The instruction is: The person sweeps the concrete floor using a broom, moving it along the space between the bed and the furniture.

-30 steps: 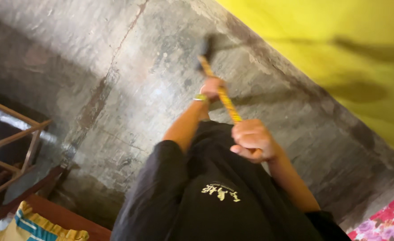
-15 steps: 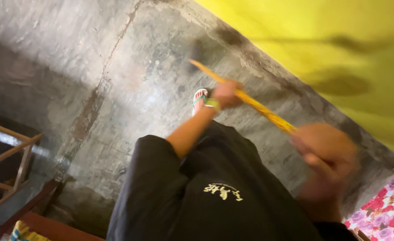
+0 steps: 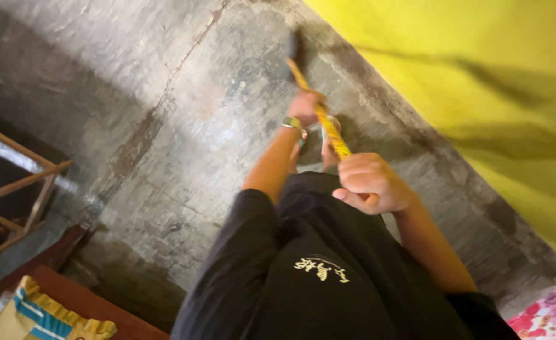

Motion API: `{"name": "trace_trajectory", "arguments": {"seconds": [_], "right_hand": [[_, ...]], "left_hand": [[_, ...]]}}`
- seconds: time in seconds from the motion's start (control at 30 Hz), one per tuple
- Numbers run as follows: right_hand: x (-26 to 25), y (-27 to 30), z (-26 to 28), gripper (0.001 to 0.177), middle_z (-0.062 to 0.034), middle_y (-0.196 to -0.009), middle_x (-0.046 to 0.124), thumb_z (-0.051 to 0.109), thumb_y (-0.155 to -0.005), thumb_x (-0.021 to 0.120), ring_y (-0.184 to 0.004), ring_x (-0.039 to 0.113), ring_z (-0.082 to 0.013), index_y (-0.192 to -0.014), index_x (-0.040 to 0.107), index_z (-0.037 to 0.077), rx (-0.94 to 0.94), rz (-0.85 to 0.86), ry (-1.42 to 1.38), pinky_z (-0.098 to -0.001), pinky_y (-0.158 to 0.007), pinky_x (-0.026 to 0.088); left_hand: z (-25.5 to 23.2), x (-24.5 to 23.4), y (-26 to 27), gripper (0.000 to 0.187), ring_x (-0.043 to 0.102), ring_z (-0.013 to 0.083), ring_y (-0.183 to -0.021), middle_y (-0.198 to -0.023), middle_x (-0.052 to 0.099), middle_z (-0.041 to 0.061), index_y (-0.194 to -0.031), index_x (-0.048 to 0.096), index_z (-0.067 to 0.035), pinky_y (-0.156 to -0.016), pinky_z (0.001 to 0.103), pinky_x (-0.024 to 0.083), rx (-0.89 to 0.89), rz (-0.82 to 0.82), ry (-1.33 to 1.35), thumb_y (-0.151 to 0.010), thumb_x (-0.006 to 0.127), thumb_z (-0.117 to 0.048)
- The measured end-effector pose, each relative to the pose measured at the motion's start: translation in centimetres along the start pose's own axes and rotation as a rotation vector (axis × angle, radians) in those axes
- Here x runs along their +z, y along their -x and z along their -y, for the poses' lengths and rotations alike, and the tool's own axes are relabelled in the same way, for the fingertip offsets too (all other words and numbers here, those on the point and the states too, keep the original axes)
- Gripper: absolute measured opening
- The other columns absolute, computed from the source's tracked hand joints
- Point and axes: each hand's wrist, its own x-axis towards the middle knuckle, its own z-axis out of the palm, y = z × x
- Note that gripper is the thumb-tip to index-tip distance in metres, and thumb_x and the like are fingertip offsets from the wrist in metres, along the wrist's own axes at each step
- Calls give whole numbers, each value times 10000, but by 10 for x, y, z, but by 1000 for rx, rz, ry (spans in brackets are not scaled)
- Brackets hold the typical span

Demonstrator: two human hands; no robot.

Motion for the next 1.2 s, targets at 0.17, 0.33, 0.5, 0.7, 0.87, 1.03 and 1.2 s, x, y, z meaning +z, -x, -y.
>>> {"name": "trace_trajectory", "arguments": {"seconds": [0.17, 0.33, 0.5, 0.7, 0.87, 1.03, 1.2], "right_hand": [[-24, 4, -8, 290, -87, -617, 410, 15, -772, 618, -650, 491, -298, -625, 367, 23, -56, 33, -77, -407, -646, 440], [-98, 6, 13, 342, -57, -560, 352, -27, -719, 593, -523, 431, -242, -553, 307, 59, -80, 68, -193, -393, -581, 427], [-147, -27, 15, 380, -50, -535, 335, 42, -718, 655, -470, 365, -213, -545, 319, 68, -75, 179, -131, -343, -472, 290], [-111, -89, -64, 346, -60, -545, 439, 53, -780, 664, -484, 474, -212, -561, 397, 55, -118, 399, -56, -354, -484, 351], [-117, -95, -99, 212, -76, -641, 488, 43, -801, 622, -594, 522, -234, -665, 460, 32, -250, 410, -158, -353, -586, 415], [-176, -103, -93, 418, -66, -507, 296, -15, -766, 627, -460, 360, -230, -516, 300, 56, -210, 427, -123, -353, -496, 332], [-170, -137, -83, 414, -62, -493, 328, 23, -768, 669, -436, 383, -222, -515, 345, 68, -299, 447, -28, -357, -446, 285]], "left_hand": [[-46, -97, -15, 159, 590, 315, -662, -584, 573, 89, -555, 541, -100, -701, 506, 401, 52, -228, -331, -496, 655, -194], [-104, -79, -51, 189, 557, 332, -726, -685, 593, 119, -625, 564, -87, -690, 427, 438, -178, -147, -98, -652, 698, -218], [-143, -12, -99, 217, 563, 347, -704, -706, 617, 131, -739, 634, -99, -683, 416, 421, 52, -366, -35, -574, 682, -231], [-61, -28, -130, 156, 576, 355, -657, -655, 601, 132, -660, 618, -93, -594, 441, 452, -239, -168, 43, -651, 629, -249], [-10, -88, -135, 168, 551, 337, -579, -570, 582, 109, -546, 541, -85, -650, 434, 448, -223, -479, -192, -631, 627, -202], [-43, -93, -181, 150, 526, 352, -651, -629, 538, 138, -594, 513, -50, -657, 409, 412, -325, -667, -115, -665, 605, -146], [-62, -93, -207, 136, 534, 337, -629, -602, 545, 127, -584, 515, -66, -669, 408, 445, -309, -556, -47, -642, 604, -150]]}}
